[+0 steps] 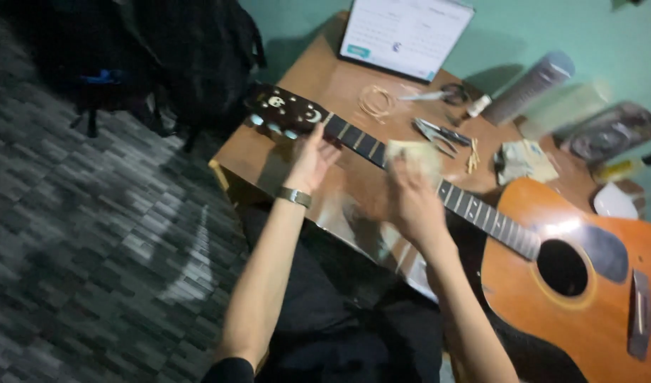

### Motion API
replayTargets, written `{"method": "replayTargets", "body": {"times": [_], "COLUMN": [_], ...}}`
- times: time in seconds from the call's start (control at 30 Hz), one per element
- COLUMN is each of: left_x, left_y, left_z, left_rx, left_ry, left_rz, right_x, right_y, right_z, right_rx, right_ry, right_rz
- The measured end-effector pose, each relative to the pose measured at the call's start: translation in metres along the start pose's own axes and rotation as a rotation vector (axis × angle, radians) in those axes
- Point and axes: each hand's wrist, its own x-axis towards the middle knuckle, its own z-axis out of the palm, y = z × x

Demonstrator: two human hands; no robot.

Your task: The person wipes the body and neck of an acoustic guitar using a cloth. They clean the soundhole area, the fretboard, and the headstock, moving the cloth back and forth across the surfaces.

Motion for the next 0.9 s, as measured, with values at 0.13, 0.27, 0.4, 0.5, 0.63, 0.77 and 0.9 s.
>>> {"method": "replayTargets", "body": {"times": [0.13, 0.27, 0.4, 0.5, 0.63, 0.77, 0.9], "left_x": [0.048, 0.024, -0.045, -0.062, -0.037, -0.032, -0.026], "left_y": [-0.036, -0.03, 0.016, 0.032, 0.018, -0.004, -0.017], "left_z": [-0.031, -0.015, 0.02, 0.036, 0.023, 0.016, -0.003], "left_rx": [-0.138, -0.313, -0.481, -0.467, -0.286, -0.255, -0.103], "left_ry": [-0.084, -0.02, 0.056, -0.056, -0.081, -0.08, -0.076], "left_rz": [-0.136, -0.179, -0.196, -0.149, -0.137, -0.062, 0.05], "right_x": [0.121, 0.177, 0.204, 0.172, 0.166, 0.206, 0.292], "right_y": [-0.05, -0.065, -0.085, -0.076, -0.038, -0.04, -0.11], "right_z": [0.024, -0.069, 0.06, 0.004, -0.021, -0.078, -0.041], "right_rx": [0.751, 0.696, 0.508, 0.426, 0.978, 1.068, 1.02], "right_ry": [0.101, -0.097, -0.089, 0.052, 0.008, 0.189, 0.037], "right_rz": [-0.099, 0.01, -0.094, -0.148, -0.149, -0.052, -0.063]}}
